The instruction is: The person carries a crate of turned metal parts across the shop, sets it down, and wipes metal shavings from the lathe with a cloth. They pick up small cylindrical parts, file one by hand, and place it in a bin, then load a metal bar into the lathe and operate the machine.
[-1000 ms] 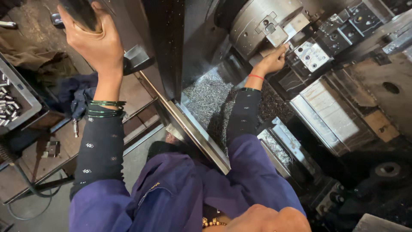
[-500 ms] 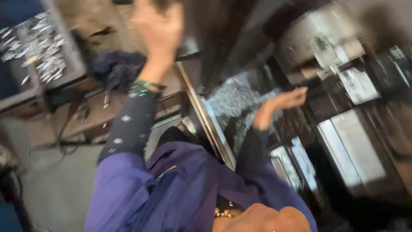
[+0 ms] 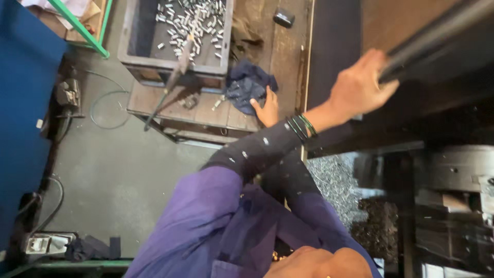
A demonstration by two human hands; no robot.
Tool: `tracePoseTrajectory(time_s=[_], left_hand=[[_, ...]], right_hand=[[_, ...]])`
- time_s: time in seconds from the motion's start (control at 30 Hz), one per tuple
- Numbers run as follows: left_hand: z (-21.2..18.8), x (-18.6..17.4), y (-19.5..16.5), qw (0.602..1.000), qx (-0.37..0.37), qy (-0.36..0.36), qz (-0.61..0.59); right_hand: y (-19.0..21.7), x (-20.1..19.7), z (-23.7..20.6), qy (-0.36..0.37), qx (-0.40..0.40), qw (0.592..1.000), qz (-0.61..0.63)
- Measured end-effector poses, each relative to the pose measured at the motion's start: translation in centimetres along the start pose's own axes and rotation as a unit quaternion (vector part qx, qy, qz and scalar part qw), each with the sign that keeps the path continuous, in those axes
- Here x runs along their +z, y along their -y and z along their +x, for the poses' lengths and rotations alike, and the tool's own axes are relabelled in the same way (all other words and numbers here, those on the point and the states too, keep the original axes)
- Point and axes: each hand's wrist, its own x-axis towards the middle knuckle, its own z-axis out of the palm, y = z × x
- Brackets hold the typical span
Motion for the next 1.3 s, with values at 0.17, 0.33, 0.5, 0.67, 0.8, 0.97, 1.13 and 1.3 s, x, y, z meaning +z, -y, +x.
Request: tracePoseTrajectory(time_s=[0.17,0.33,0.5,0.67,0.8,0.97,1.13,1.3], left_hand=[[-0.4,-0.7,-0.1,0.999,0.008,0.036,-0.018],[-0.2,-1.6,-0.4,0.998,0.012,0.047,-0.043],[-0.5,-2.1,-0.5,0.995,0.015,0.062,-0.079],[-0.9,-1.7,-0.3,0.994,0.01,0.073,-0.081],[-1.0,-1.7,-0.1,0.993,0.012,0.078,-0.09],[-1.0,-1.9,-0.3,0.994,0.025,0.07,-0.084],[-1.2,-1.8,-0.3,0.994,0.02,0.09,-0.056],[-1.8,-2.6,0.3,0.989,0.065,0.054,-0.119]], right_hand=[[5.1,-6.2,-4.0,0.145,0.142,0.943,-0.265],[8.0,-8.7,-6.7,0.305,0.179,0.837,-0.418],[9.9,-7.6,-9.5,0.432,0.203,0.698,-0.534],[13.9,-9.0,-10.2,0.274,0.295,0.756,-0.516],[13.6,-10.7,-12.2,0.167,0.427,0.839,-0.294],[13.2,-9.2,-14.4,0.077,0.394,0.858,-0.32],[-0.5,-3.7,-7.9,-0.17,0.327,0.928,0.052],[-29.9,0.1,-10.4,-0.444,0.292,0.785,0.319]])
